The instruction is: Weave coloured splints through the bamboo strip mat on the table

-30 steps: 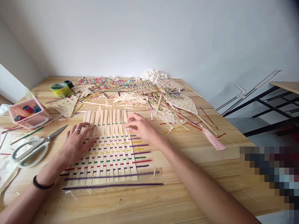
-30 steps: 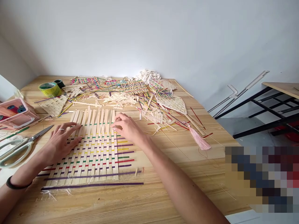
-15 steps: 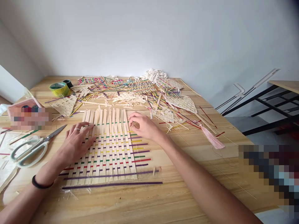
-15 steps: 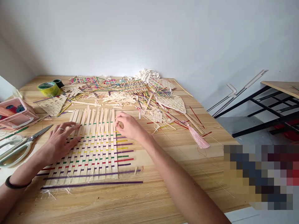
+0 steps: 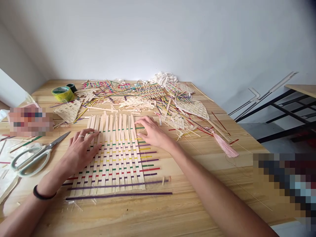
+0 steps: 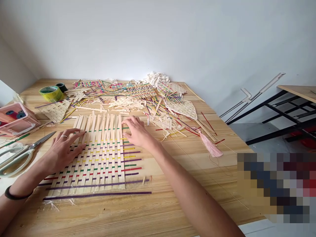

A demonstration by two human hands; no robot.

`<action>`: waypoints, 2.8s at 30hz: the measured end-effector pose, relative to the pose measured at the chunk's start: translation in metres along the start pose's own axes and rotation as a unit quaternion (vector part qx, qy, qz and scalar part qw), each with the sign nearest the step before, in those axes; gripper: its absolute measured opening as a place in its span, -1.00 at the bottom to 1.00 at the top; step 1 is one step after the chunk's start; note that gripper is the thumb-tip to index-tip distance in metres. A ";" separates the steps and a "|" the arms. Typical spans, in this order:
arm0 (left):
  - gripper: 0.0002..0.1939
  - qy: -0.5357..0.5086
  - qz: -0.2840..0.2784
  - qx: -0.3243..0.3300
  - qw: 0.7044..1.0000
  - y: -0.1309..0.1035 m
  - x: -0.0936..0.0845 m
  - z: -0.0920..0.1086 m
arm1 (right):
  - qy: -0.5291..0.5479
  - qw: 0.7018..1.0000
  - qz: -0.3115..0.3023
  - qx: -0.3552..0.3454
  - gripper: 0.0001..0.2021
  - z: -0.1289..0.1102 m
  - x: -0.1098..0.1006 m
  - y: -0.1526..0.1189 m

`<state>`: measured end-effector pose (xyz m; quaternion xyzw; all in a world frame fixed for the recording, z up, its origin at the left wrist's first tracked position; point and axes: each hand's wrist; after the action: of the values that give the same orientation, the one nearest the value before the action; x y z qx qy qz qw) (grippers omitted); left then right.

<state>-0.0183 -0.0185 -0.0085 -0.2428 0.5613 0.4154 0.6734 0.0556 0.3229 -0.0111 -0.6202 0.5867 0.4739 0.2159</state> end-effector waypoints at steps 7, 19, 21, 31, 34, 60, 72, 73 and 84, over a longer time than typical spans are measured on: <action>-0.39 0.010 0.014 0.011 1.000 0.000 0.002 -0.002 | -0.027 0.998 -0.030 0.048 -0.56 0.017 -0.011 -0.001; -0.44 0.004 0.022 0.016 1.000 0.001 0.000 -0.001 | -0.113 0.972 0.043 0.199 -0.73 0.047 -0.044 -0.004; -0.47 0.004 0.034 0.031 0.999 0.001 0.001 -0.002 | -0.100 0.978 0.065 0.171 -0.79 0.038 -0.042 0.001; -0.53 -0.013 0.064 0.048 0.997 0.003 0.004 -0.005 | -0.048 0.995 -0.078 0.047 -0.54 -0.017 -0.014 0.005; -0.51 -0.022 0.058 0.025 0.998 0.007 0.003 0.001 | -0.044 0.994 -0.082 0.056 -0.56 -0.020 -0.016 0.005; -0.60 0.037 0.068 -0.037 0.996 0.031 0.012 0.016 | -0.019 0.996 -0.069 0.057 -0.61 -0.017 -0.010 0.007; -0.63 0.047 0.060 -0.010 0.997 0.033 0.012 0.018 | -0.001 0.996 -0.059 0.067 -0.66 -0.014 -0.006 0.005; -0.63 0.049 0.061 -0.009 0.997 0.033 0.013 0.018 | 0.004 0.996 -0.057 0.065 -0.66 -0.014 -0.006 0.005; -0.62 0.053 0.071 -0.002 0.996 0.032 0.016 0.014 | 0.023 0.997 -0.046 0.058 -0.72 -0.012 -0.004 0.005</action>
<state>-0.0369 0.0145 -0.0158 -0.2252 0.6113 0.4496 0.6111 0.0555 0.3137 -0.0003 -0.6436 0.5886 0.4145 0.2597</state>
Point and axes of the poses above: each hand's wrist, its own y-axis towards the middle knuckle, its own x-axis out of the palm, z = x × y, and after that the axes turned 5 degrees about -x, right-handed
